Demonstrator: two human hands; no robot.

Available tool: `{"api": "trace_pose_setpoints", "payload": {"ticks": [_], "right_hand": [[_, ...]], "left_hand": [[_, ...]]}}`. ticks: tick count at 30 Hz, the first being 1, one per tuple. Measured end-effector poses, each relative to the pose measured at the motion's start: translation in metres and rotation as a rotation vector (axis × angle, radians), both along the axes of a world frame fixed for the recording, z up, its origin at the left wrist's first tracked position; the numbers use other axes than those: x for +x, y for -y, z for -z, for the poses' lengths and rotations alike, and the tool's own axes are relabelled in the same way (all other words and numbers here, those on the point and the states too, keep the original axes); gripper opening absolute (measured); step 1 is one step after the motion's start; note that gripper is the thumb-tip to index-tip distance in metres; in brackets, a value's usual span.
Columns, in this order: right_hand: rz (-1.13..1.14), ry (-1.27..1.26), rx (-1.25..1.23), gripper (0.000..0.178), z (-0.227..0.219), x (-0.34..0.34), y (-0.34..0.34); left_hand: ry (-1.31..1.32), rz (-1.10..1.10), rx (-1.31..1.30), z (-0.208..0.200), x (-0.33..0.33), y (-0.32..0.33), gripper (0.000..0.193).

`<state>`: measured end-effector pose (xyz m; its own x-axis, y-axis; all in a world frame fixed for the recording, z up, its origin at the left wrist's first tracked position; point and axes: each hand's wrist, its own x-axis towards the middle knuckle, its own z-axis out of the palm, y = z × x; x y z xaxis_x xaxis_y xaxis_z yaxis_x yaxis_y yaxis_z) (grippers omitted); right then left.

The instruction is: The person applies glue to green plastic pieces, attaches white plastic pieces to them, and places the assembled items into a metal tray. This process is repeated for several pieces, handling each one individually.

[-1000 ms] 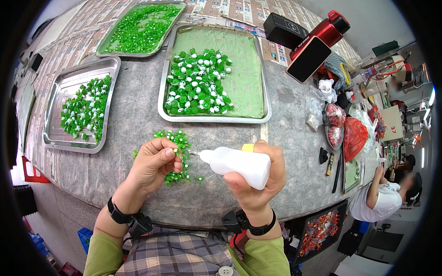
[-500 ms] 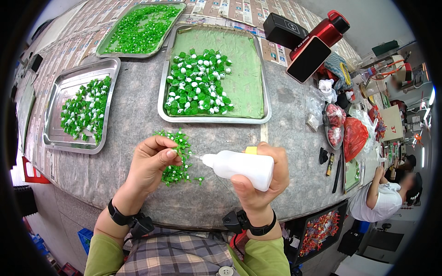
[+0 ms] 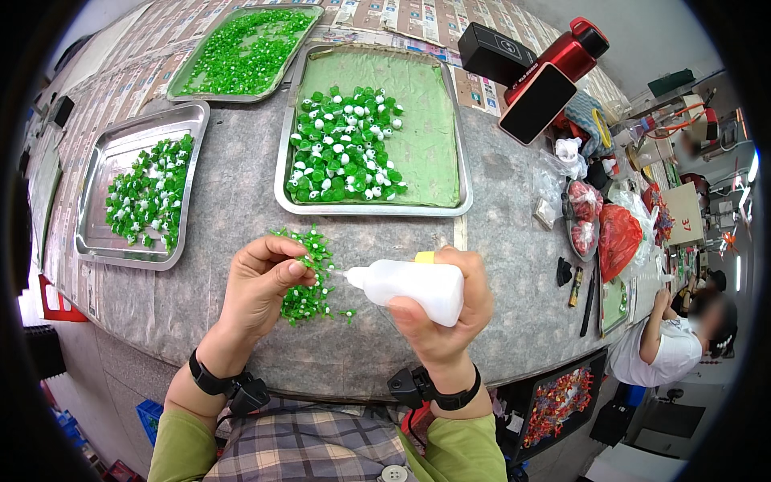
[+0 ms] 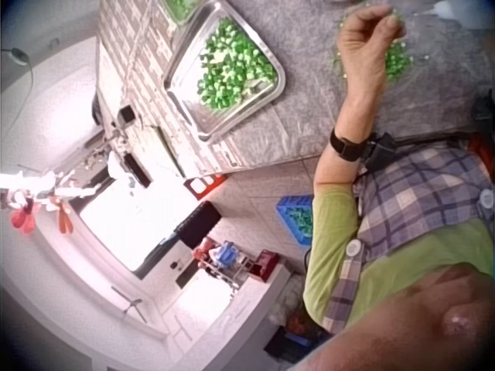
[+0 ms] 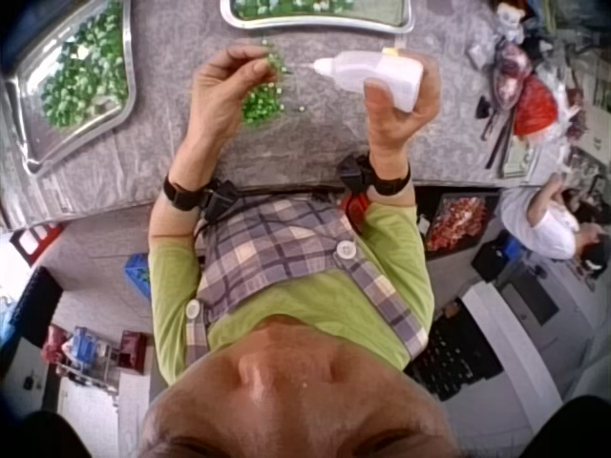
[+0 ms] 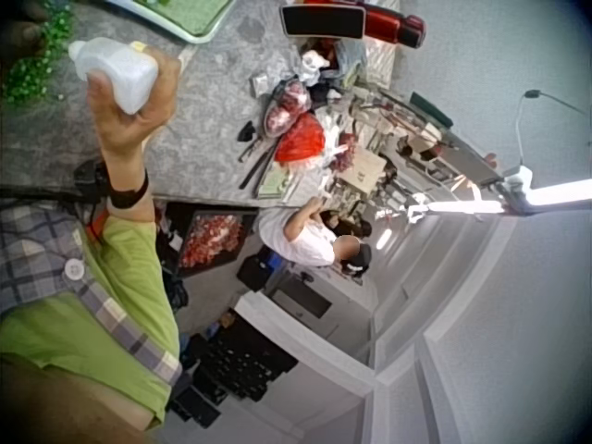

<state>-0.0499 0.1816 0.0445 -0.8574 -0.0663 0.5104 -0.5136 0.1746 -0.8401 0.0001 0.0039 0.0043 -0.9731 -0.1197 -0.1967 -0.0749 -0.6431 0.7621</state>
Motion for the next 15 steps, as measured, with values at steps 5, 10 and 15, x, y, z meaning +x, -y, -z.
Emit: {"api": "trace_pose_setpoints", "payload": {"ticks": [5,10,15], "right_hand": [[0.110,-0.011,-0.259,0.042,-0.011,-0.020,-0.015],[-0.020,0.325,-0.171,0.033,0.006,-0.065,-0.061],[0.046,0.457,-0.087,0.034,0.052,-0.089,-0.106]], "left_hand": [[0.007,0.004,-0.005,-0.004,-0.001,-0.001,0.012],[0.044,-0.034,0.008,-0.003,0.001,0.000,0.013],[0.051,-0.033,0.016,-0.002,0.000,0.001,0.012]]}}
